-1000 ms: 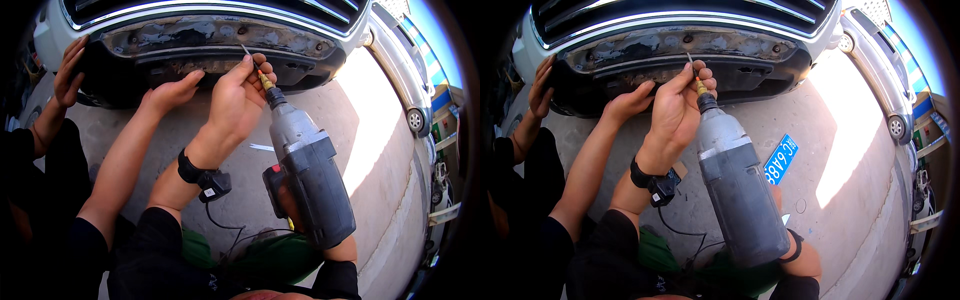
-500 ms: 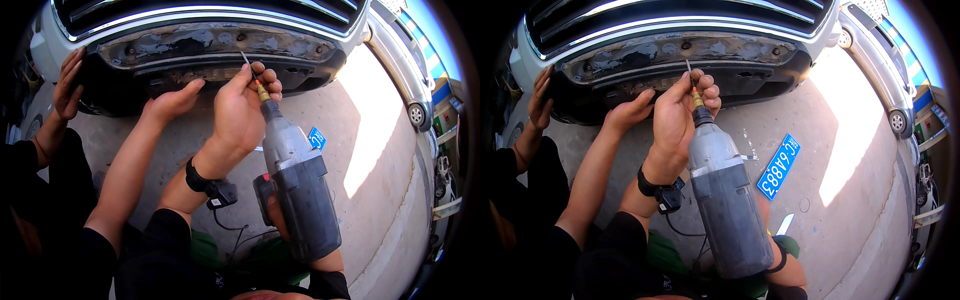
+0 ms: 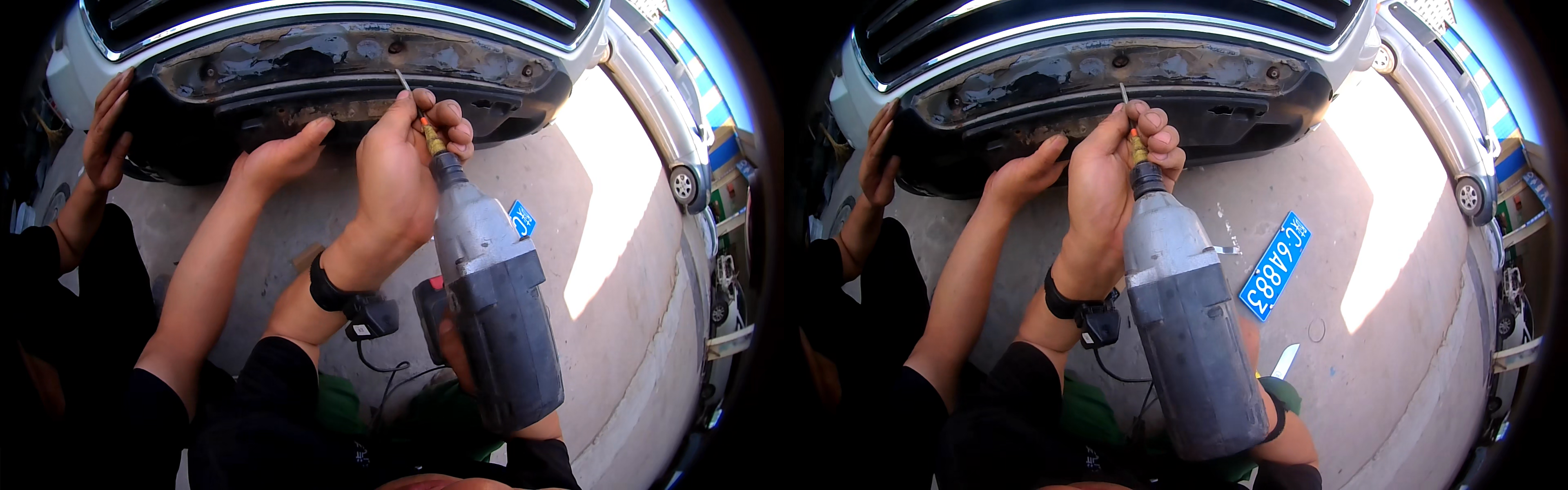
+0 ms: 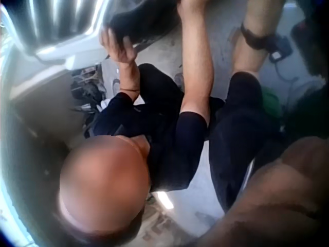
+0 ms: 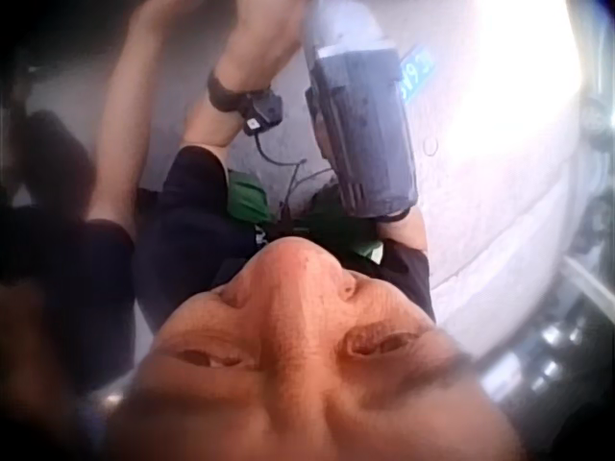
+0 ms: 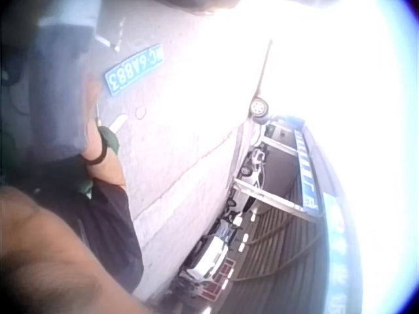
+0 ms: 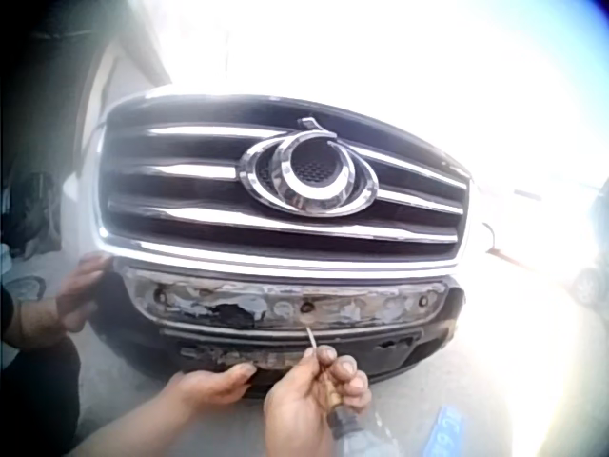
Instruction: The person attaches a plastic component to a vehicle's front bumper using a power drill and screws. They position the component, drill holes, and drive screws while an assistant helps hold the parts in place.
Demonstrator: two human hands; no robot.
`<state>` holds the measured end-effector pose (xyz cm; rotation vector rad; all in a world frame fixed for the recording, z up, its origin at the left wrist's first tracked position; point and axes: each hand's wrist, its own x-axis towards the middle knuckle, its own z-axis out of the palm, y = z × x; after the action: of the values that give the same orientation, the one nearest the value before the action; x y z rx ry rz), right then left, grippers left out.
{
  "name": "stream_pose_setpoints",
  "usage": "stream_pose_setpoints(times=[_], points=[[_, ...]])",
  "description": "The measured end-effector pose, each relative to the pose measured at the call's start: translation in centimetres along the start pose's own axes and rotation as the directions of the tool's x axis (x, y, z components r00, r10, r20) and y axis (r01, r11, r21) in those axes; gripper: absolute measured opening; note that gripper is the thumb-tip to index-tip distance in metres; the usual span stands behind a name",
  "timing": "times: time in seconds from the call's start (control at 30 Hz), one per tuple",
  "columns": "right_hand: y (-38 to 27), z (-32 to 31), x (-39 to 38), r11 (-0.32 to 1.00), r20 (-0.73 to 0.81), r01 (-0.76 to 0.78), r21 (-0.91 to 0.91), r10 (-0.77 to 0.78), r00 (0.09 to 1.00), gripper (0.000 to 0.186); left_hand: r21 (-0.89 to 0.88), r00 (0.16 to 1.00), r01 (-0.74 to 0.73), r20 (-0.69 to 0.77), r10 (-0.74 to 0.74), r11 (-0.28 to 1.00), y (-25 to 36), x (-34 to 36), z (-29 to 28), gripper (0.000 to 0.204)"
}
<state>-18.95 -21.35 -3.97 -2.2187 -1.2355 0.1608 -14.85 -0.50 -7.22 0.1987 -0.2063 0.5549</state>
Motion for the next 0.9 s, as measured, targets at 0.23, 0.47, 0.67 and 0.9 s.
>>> stream_pose_setpoints(times=[0.23, 0.47, 0.67, 0.9], points=[[-0.8, -0.2, 0.7, 0.998, -0.010, 0.034, -0.062, -0.035, 0.999, 0.032, -0.011, 1.000, -0.001, 0.028, 0.001, 1.000, 0.9, 0.0, -0.5, 0.023], [-1.5, 0.3, -0.6, 0.988, -0.220, -0.105, 0.110, 0.127, 0.967, 0.038, 0.005, 1.000, 0.016, 0.011, -0.016, 1.000, -0.1, 0.2, -0.1, 0.025], [-1.2, 0.6, -0.9, 0.969, -0.269, -0.086, 0.231, 0.148, 0.952, 0.042, 0.111, 0.998, 0.048, 0.023, -0.050, 0.993, -0.4, -1.7, 3.3, 0.030], [-0.1, 0.7, -1.5, 0.978, -0.316, -0.064, 0.200, 0.126, 0.940, 0.044, 0.004, 0.942, 0.253, 0.228, -0.247, 0.967, -1.8, -2.8, 2.7, 0.027]])
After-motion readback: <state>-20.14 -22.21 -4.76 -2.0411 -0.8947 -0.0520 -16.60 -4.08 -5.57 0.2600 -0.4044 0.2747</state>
